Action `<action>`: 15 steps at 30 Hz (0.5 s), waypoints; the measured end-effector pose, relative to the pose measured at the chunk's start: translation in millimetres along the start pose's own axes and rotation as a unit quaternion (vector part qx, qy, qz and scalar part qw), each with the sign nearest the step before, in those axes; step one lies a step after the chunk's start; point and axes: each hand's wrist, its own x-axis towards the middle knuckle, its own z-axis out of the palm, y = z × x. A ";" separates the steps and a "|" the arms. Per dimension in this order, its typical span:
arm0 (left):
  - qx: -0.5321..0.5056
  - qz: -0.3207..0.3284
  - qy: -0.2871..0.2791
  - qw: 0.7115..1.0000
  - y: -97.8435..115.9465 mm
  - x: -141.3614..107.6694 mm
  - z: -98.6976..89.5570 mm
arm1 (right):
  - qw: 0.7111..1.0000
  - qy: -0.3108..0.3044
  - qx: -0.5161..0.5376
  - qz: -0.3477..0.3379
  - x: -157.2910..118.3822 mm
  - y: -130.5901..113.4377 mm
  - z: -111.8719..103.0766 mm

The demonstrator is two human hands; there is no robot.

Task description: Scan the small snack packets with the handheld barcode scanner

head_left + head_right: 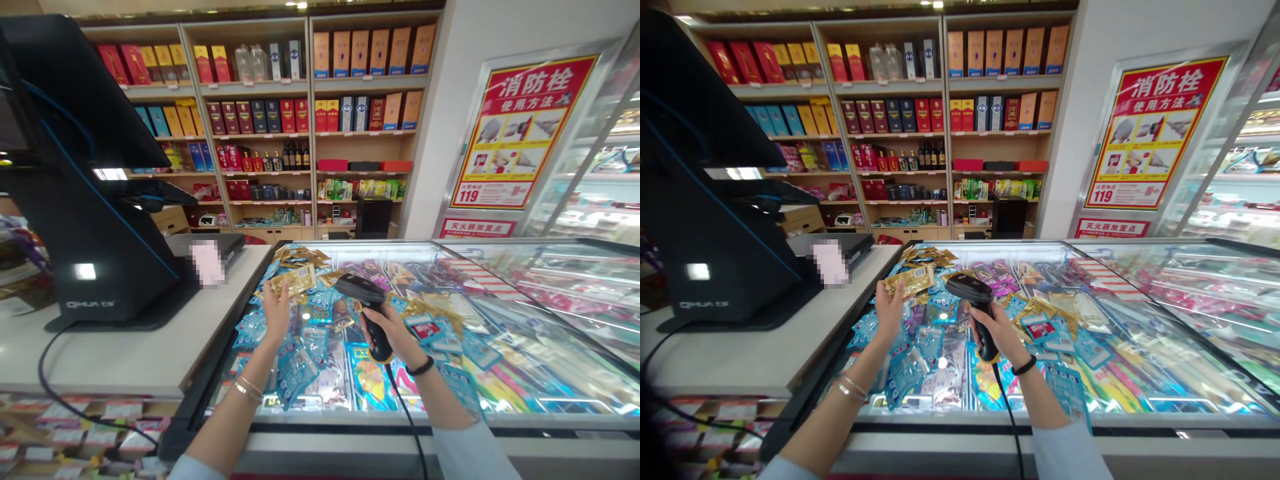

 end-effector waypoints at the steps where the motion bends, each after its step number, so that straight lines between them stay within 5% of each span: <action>1: 0.000 0.002 0.004 1.000 0.0 0.7 -0.6 | 1.000 -0.005 -0.005 -0.001 -0.1 -0.1 0.4; 15: -0.018 0.018 0.021 0.999 0.7 1.7 -0.2 | 1.000 -0.016 -0.023 -0.004 -2.7 0.1 -4.5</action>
